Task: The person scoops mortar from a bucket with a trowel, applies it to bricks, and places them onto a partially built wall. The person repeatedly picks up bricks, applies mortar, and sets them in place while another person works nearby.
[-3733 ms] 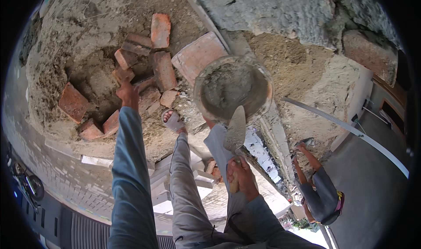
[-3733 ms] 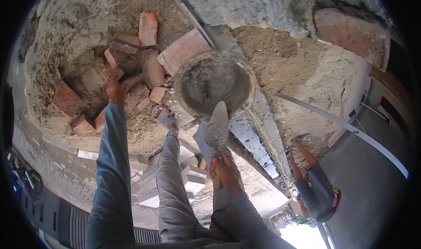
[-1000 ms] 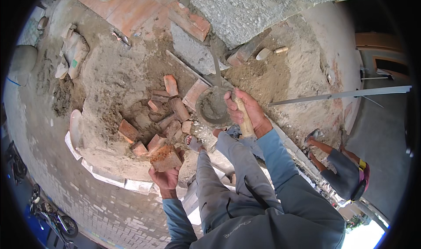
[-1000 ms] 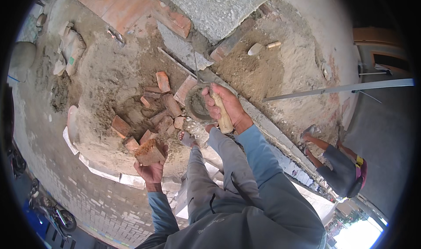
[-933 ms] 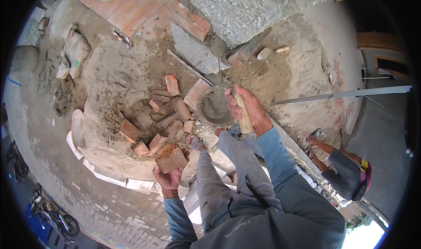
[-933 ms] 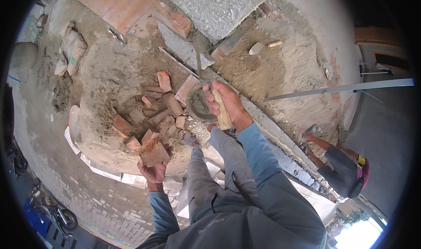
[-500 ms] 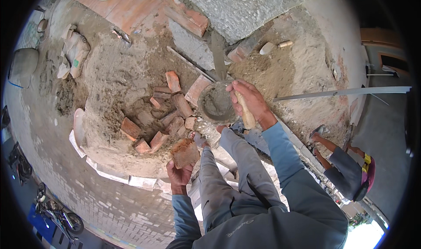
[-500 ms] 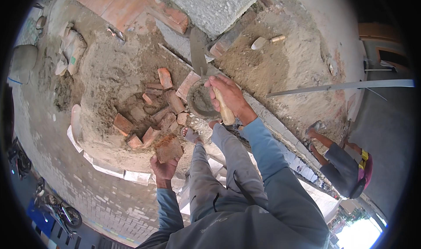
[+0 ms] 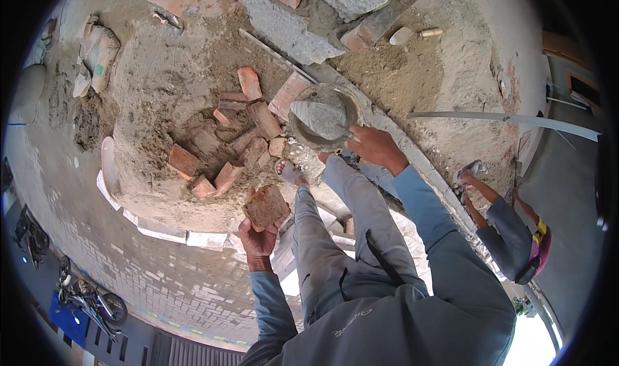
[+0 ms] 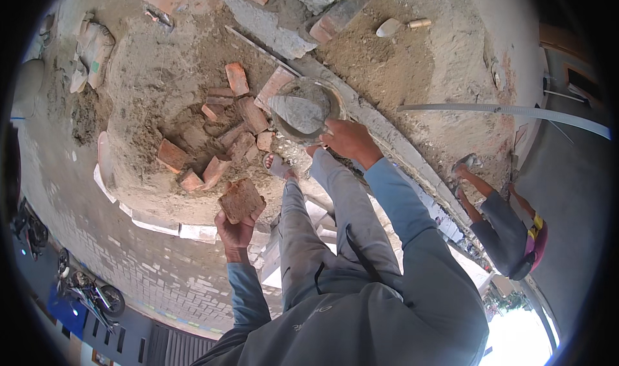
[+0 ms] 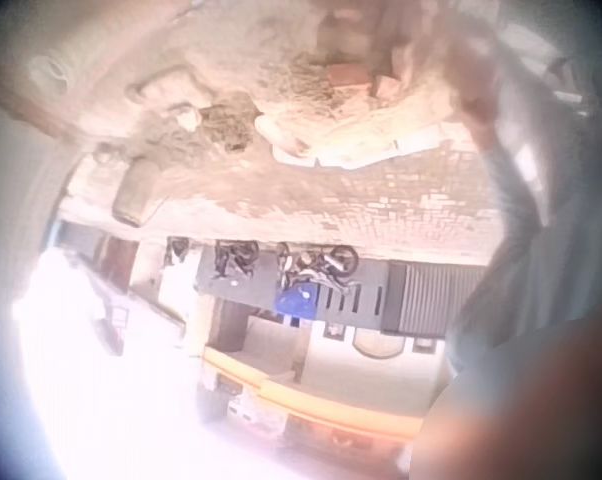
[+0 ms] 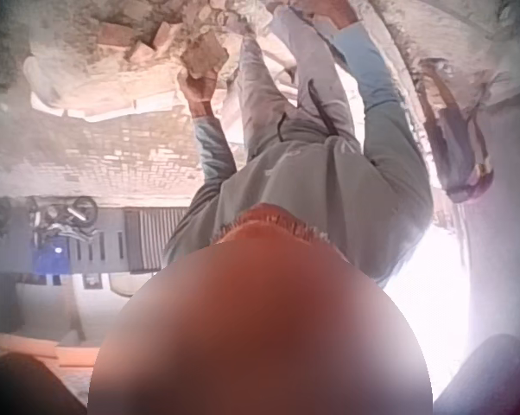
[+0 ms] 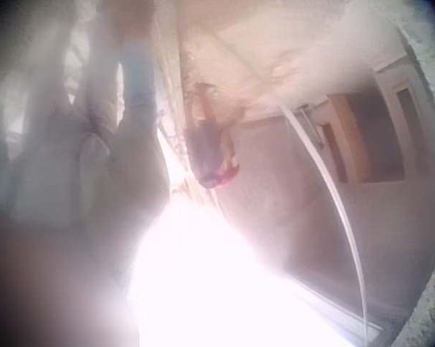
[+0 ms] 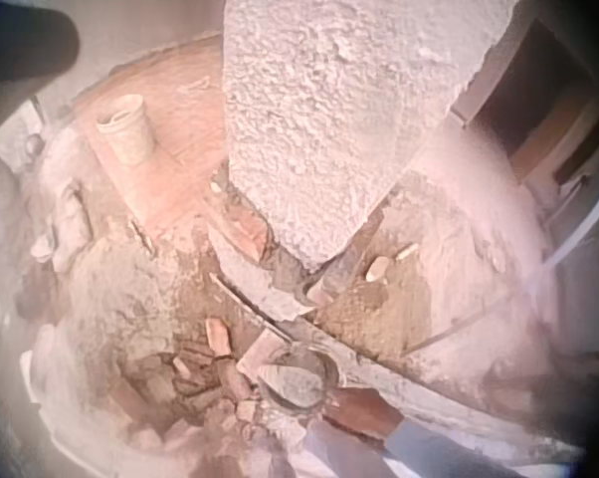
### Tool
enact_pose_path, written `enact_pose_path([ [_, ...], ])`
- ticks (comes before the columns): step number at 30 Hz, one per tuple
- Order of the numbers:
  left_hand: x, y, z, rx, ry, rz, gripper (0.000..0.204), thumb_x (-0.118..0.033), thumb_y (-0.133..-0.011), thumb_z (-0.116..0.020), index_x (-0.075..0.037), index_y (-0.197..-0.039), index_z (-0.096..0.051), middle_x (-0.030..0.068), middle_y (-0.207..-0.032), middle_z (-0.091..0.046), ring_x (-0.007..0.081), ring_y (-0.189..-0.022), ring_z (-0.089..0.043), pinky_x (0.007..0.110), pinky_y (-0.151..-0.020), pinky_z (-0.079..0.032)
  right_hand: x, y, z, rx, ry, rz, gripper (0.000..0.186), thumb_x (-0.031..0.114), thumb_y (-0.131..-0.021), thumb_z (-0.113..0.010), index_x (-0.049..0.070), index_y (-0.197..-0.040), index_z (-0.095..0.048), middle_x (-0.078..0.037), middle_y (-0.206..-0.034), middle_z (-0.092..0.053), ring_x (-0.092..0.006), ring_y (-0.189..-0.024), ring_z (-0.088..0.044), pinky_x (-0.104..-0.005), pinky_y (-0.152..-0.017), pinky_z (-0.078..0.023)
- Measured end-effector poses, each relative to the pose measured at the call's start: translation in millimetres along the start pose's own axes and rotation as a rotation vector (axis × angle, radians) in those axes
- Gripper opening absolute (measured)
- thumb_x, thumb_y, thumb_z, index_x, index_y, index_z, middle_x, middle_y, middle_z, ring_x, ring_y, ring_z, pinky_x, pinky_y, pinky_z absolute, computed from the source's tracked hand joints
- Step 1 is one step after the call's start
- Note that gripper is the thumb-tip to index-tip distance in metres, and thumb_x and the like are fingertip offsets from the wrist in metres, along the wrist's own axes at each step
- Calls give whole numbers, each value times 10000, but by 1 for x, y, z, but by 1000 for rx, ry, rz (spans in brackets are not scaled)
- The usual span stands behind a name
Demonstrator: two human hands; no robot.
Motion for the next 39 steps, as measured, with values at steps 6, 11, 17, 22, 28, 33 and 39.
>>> enact_pose_path([
  [6,10,-48,16,-28,-142,8,728,-590,-960,-517,-159,-1524,-355,134,-1488,-464,355,-1304,-529,563,-1038,-490,-111,-60,-62,-192,389,-303,231,238,-915,-619,65,-1066,-632,-165,-1005,-701,-357,-844,-716,-465,-743,-581],
  [11,17,-92,-27,6,-241,7,732,-671,-997,-360,-154,-1516,-364,125,-1484,-468,321,-1285,-546,510,-1017,-508,-107,-105,-141,-12,104,-225,373,294,-914,-612,-3,-1137,-647,-217,-1131,-693,-387,-942,-701,-461,-795,-568],
  [17,25,-139,-14,-60,-297,-32,731,-664,-986,-418,-134,-1491,-403,94,-1452,-505,289,-1281,-544,462,-1021,-505,-130,-50,-157,-39,-518,-200,514,435,-857,-690,1,-1130,-664,-226,-1128,-692,-400,-1102,-644,-453,-948,-506],
  [22,39,-166,-28,-22,-258,-55,697,-613,-996,-469,-119,-1485,-418,85,-1433,-524,254,-1273,-558,416,-1035,-494,-102,5,-91,22,-539,-206,411,372,-892,-705,2,-1058,-642,-161,-1011,-703,-381,-935,-677,-451,-827,-535],
  [28,78,-182,-64,1,-252,48,700,-619,-1001,-445,-89,-1458,-438,112,-1420,-538,286,-1268,-560,451,-1066,-472,-45,63,8,-441,-13,76,283,241,-848,-764,51,-1034,-667,-68,-890,-616,-294,-778,-633,-386,-697,-518],
  [33,93,-183,-101,101,-302,109,717,-636,-1013,-376,-78,-1461,-421,130,-1409,-549,309,-1256,-575,483,-1071,-477,-27,77,48,-629,170,162,270,227,-810,-781,91,-1014,-669,-55,-862,-551,-248,-755,-608,-378,-667,-509],
  [39,90,-180,-113,119,-241,105,717,-635,-1016,-357,-73,-1456,-428,128,-1403,-557,306,-1259,-574,491,-1082,-470,-30,86,81,-569,15,246,261,235,-851,-754,91,-1051,-667,-52,-857,-569,-224,-687,-592,-347,-576,-496],
])
Point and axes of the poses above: each hand's wrist, its own y-axis away from the middle knuckle, its own z-axis out of the back of the hand, x = y × z, the point moved 9 cm from there along -y, towards the middle knuckle
